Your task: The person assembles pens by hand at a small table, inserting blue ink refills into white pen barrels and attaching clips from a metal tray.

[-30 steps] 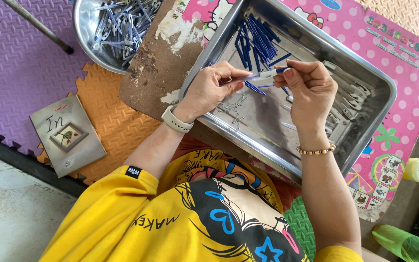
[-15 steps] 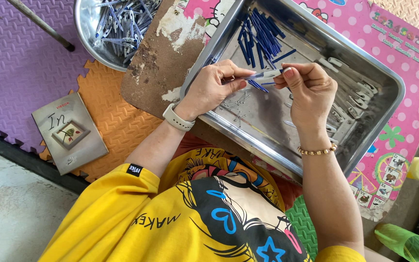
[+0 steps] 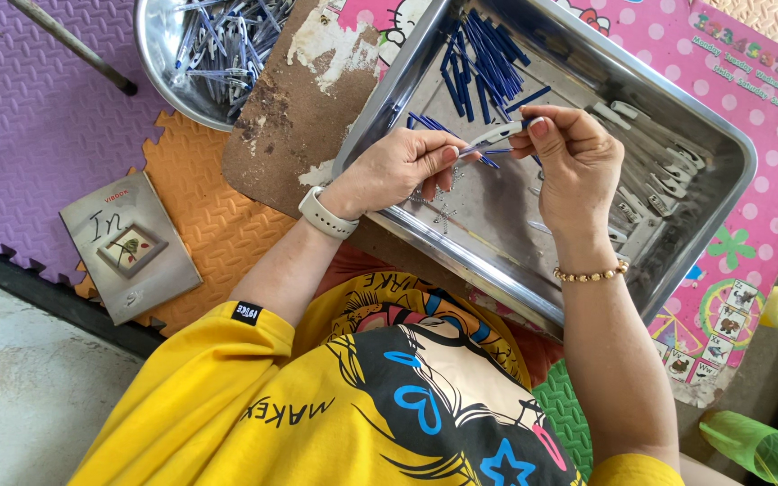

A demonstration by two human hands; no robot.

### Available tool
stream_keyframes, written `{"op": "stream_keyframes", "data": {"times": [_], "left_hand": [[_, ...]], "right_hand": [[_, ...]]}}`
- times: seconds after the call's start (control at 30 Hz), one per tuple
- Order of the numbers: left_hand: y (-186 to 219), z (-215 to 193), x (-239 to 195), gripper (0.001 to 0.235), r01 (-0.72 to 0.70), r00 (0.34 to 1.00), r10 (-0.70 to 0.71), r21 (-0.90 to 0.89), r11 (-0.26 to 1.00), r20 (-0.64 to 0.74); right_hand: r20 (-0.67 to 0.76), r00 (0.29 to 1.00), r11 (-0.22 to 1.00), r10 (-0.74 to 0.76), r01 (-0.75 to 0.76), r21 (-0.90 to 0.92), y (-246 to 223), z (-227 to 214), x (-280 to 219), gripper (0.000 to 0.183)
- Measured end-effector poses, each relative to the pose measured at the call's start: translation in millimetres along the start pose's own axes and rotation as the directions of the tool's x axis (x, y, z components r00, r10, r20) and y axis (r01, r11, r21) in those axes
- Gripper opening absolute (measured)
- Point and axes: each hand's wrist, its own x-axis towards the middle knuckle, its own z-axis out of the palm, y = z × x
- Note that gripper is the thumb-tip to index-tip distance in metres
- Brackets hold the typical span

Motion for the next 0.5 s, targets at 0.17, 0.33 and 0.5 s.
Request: {"op": "stream_keyframes", "data": {"times": [0.17, 0.33, 0.5], "left_hand": [[6, 0, -1, 0.030, 0.008, 1.000, -0.008, -0.005, 1.000, 0.004], [0, -3, -1, 0.029, 0.022, 1.000, -0.023, -0.038, 0.999, -0.017], [5, -4, -2, 0.028, 0.013, 1.000, -0.013, -0.021, 1.000, -0.005]], "right_hand": [[-0.048, 0.995, 0.992, 0.083, -0.078, 0.099, -7, 6, -1, 0.022], [-0.041, 0.992, 0.986, 0.117, -0.112, 0.122, 5, 0, 1, 0.020], [-0.039, 0.991, 0.987, 0.125, -0.120, 0.108, 3, 3, -1, 0.019]]}}
